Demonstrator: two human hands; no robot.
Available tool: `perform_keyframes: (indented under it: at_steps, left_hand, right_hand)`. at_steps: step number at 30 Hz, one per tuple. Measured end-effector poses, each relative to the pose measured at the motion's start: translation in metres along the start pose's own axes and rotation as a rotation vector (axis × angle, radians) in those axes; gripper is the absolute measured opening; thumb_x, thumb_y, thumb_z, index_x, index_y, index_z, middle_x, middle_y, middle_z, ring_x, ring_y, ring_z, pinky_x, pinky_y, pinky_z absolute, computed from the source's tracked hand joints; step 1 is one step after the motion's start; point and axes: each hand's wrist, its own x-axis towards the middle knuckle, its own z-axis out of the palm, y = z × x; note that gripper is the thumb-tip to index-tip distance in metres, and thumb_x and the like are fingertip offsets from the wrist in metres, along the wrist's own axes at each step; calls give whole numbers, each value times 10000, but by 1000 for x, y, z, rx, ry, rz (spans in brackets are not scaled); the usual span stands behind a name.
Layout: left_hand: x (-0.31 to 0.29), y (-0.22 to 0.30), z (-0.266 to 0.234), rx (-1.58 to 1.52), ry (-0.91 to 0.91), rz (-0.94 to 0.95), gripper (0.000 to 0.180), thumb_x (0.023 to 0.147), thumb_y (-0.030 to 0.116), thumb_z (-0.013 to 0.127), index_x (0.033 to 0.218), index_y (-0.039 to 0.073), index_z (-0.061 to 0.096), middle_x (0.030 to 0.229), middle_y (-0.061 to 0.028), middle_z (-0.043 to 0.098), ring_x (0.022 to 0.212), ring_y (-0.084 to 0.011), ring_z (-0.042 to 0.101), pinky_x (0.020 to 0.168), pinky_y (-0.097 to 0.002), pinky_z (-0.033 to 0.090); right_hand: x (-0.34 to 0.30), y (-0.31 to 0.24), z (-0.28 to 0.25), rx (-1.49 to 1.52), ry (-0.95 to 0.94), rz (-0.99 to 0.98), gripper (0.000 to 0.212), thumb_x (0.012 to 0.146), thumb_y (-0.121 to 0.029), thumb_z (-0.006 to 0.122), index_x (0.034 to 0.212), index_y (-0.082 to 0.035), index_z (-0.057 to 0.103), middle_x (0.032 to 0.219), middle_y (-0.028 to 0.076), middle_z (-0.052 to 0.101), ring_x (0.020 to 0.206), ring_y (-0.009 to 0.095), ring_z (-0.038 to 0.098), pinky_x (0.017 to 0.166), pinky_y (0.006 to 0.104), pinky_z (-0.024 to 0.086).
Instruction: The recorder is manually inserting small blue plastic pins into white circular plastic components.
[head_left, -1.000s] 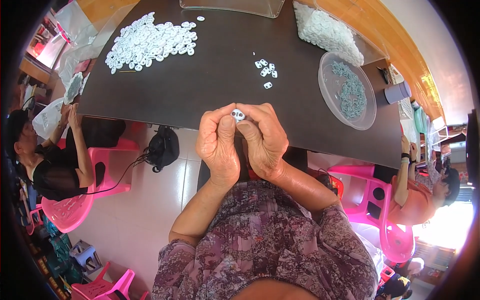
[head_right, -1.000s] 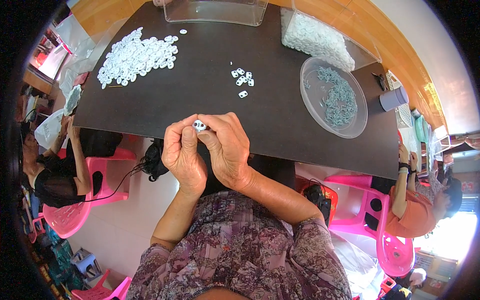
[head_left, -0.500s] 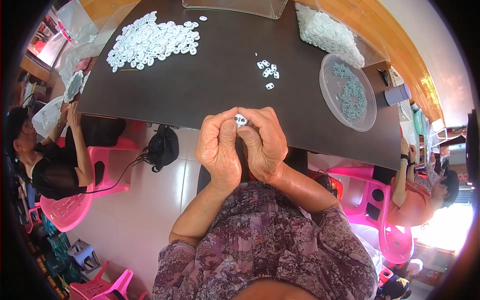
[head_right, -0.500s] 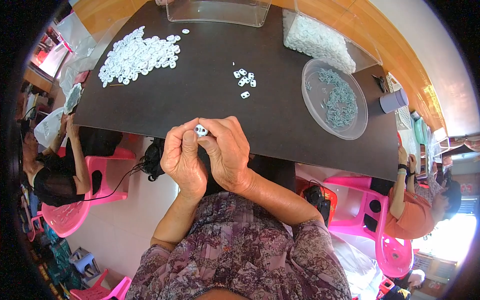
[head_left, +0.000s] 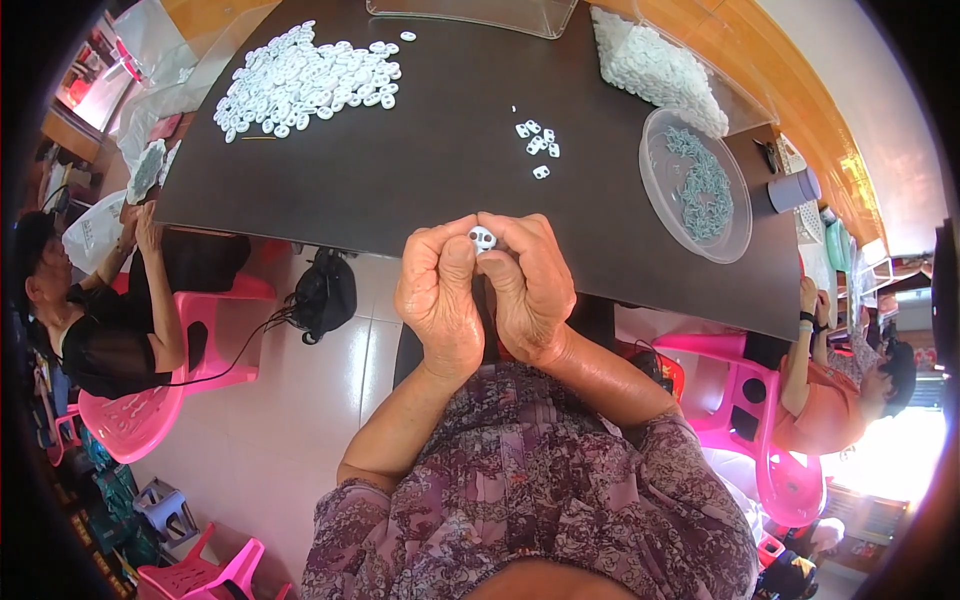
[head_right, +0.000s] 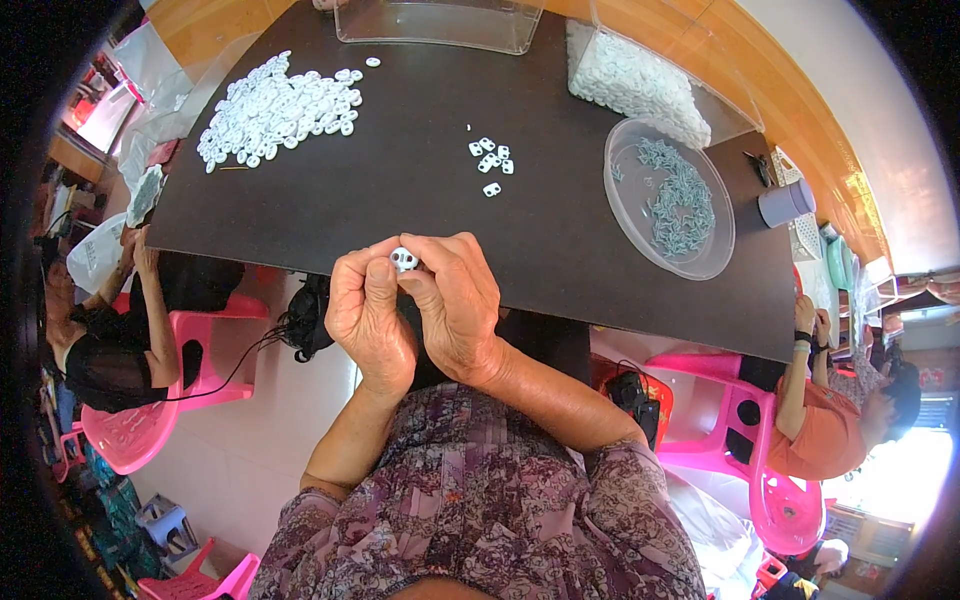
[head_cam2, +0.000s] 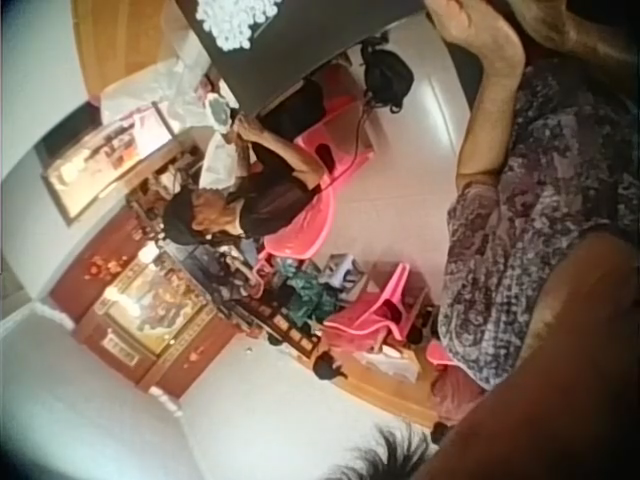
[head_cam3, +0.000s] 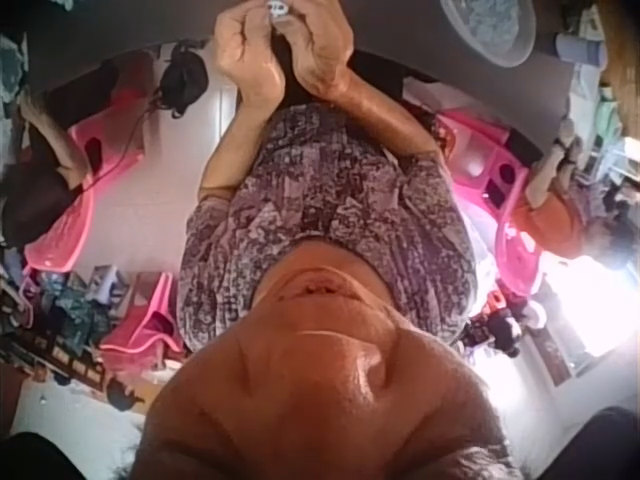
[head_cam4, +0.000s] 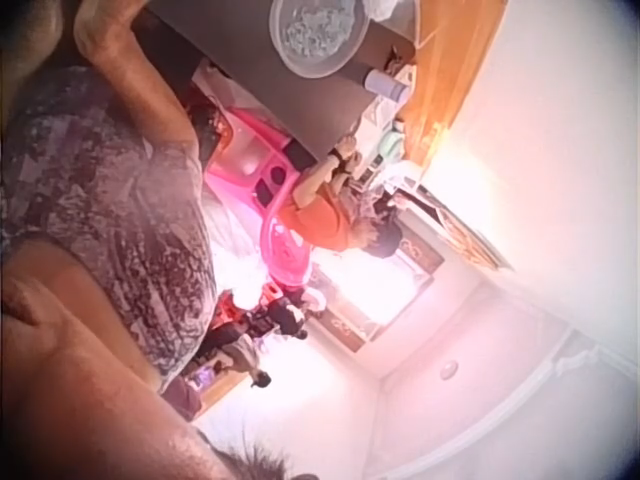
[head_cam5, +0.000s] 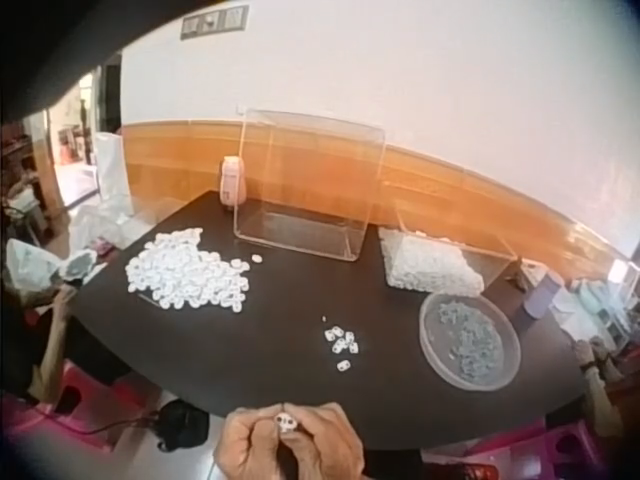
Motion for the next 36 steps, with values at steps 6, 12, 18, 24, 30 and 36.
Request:
perform_keyframes:
  at_steps: [6, 12, 18, 24, 30, 36]
  left_hand:
    - [3, 4, -2, -16, -52, -24, 190, 925, 138, 528, 992, -27, 591, 879, -26, 568, 780, -66, 517, 703, -207, 442]
    - [3, 3, -4, -21, -81, -3, 203, 916, 111, 535, 1036, -43, 591, 967, -52, 578, 856, -88, 524, 764, -213, 433]
    - [8, 4, -4, -8, -69, 24, 180, 911, 87, 535, 1026, -38, 595, 927, -31, 559, 823, -80, 506, 741, -208, 425]
    - [11, 1, -1, 5, -48, 34, 164, 914, 78, 525, 1017, -28, 596, 895, -22, 549, 802, -76, 508, 726, -209, 429]
    - [14, -4, 0, 24, -34, 62, 154, 924, 68, 502, 1020, -20, 583, 906, -31, 559, 817, -83, 528, 744, -215, 440]
    - [15, -3, 5, 36, -11, 44, 197, 928, 148, 522, 1000, -21, 593, 913, -21, 546, 819, -80, 478, 757, -222, 403]
  right_hand:
    - [2, -3, -3, -3, -5, 47, 247, 796, 55, 575, 1043, 60, 580, 862, 105, 587, 700, 164, 517, 613, 249, 435]
    - [5, 0, -4, -4, -47, 13, 267, 801, 46, 576, 1067, 60, 574, 870, 99, 588, 700, 166, 513, 620, 248, 435]
    - [7, 1, -3, 8, -52, 8, 271, 791, 55, 578, 1062, 67, 578, 875, 103, 589, 701, 167, 515, 624, 248, 436]
    - [10, -3, -1, 13, -39, 87, 274, 772, 68, 595, 1046, 63, 585, 873, 106, 592, 705, 166, 523, 622, 249, 439]
    - [12, 5, 3, -13, -40, 37, 277, 770, 49, 621, 1045, 55, 588, 875, 105, 591, 713, 157, 524, 629, 244, 439]
    - [12, 7, 6, -5, 1, 61, 253, 778, 54, 609, 1031, 51, 591, 865, 104, 591, 711, 156, 532, 631, 238, 444]
